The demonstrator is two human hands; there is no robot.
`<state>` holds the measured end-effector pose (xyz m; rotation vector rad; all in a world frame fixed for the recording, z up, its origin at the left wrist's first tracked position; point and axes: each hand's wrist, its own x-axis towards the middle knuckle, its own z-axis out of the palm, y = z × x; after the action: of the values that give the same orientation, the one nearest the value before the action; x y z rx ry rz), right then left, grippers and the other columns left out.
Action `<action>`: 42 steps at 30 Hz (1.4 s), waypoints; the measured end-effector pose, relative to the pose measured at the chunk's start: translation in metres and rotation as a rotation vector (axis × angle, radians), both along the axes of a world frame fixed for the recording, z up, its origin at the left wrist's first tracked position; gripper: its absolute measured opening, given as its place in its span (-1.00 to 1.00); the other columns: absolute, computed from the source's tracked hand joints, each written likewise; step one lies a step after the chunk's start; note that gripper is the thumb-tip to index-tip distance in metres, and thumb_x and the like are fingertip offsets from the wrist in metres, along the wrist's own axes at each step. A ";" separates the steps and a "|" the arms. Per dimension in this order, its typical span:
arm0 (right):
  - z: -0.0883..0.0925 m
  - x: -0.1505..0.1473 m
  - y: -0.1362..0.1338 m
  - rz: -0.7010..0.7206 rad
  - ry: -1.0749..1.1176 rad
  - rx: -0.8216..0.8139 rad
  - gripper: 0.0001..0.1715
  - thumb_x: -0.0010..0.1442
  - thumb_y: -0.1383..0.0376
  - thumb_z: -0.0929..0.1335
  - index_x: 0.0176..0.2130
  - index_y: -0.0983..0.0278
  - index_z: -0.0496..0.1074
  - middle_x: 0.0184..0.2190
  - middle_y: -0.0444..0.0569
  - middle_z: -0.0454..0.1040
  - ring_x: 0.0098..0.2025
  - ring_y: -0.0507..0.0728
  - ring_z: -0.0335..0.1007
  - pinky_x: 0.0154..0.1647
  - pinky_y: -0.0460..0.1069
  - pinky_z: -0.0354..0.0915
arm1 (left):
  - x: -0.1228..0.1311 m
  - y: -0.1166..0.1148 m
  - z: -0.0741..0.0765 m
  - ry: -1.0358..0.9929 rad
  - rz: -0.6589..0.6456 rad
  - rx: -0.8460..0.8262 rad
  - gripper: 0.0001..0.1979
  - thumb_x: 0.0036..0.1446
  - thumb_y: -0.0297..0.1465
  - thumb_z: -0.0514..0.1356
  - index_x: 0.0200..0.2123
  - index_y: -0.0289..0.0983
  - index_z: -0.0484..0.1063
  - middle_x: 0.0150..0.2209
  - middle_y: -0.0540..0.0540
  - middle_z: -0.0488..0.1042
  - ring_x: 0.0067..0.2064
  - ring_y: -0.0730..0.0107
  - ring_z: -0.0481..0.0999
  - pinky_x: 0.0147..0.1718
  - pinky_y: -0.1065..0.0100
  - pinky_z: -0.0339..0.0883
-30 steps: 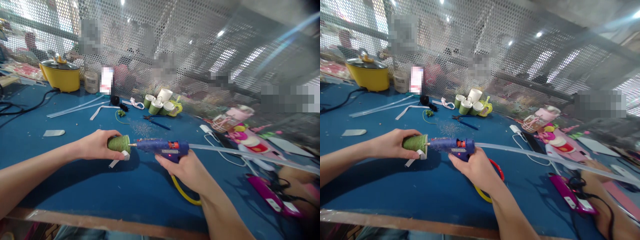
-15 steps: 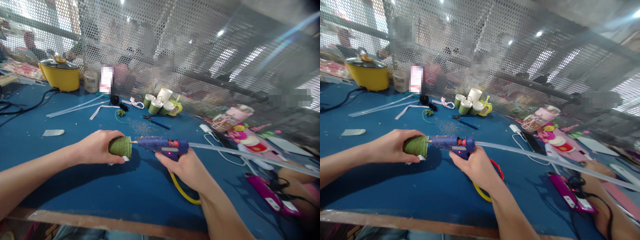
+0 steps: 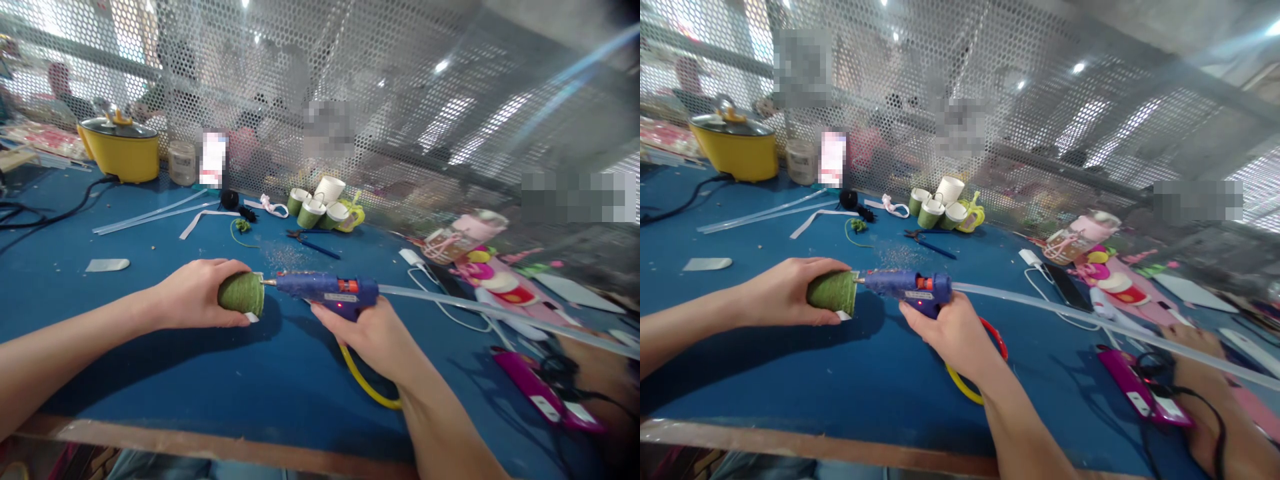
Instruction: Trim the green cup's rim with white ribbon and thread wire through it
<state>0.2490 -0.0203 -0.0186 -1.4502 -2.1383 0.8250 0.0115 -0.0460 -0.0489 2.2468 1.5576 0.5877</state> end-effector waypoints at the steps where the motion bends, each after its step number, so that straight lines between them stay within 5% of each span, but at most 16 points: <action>1: 0.000 0.000 0.000 0.012 0.002 0.004 -0.64 -0.02 0.17 0.32 -0.70 0.25 0.20 -0.81 -0.19 0.22 -0.71 -0.02 0.11 -0.69 -0.11 0.12 | 0.000 0.001 0.001 -0.018 -0.001 -0.020 -0.39 -0.17 -0.06 0.18 -0.04 -0.23 0.29 -0.18 -0.12 0.46 -0.21 0.20 0.44 -0.28 0.34 0.26; 12: 0.000 0.003 -0.002 0.024 -0.014 -0.016 -0.67 -0.03 0.14 0.33 -0.65 0.26 0.24 -0.78 -0.19 0.23 -0.69 -0.02 0.11 -0.66 -0.11 0.13 | -0.005 0.005 0.003 -0.107 0.020 -0.184 -0.34 -0.19 0.03 0.14 -0.08 -0.27 0.30 -0.42 -0.03 0.46 -0.47 0.40 0.38 -0.55 0.45 0.17; 34: 0.003 0.003 -0.003 0.099 0.013 -0.050 -0.78 -0.04 0.18 0.33 -0.56 0.27 0.32 -0.74 -0.21 0.23 -0.65 -0.02 0.10 -0.63 -0.12 0.15 | -0.008 0.008 0.000 -0.174 0.030 -0.293 -0.36 -0.19 0.03 0.15 -0.10 -0.28 0.30 -0.41 -0.02 0.42 -0.46 0.42 0.33 -0.57 0.47 0.13; 42: 0.000 0.002 0.000 0.066 0.000 -0.061 -0.76 -0.04 0.16 0.33 -0.56 0.27 0.30 -0.76 -0.20 0.25 -0.68 -0.03 0.12 -0.66 -0.12 0.14 | -0.005 0.005 0.000 -0.122 0.002 -0.198 -0.37 -0.18 0.01 0.15 -0.09 -0.27 0.31 -0.40 -0.02 0.46 -0.46 0.41 0.39 -0.55 0.46 0.16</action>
<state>0.2512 -0.0205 -0.0189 -1.4162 -2.1894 0.9220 0.0067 -0.0407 -0.0485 2.0253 1.4884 0.5359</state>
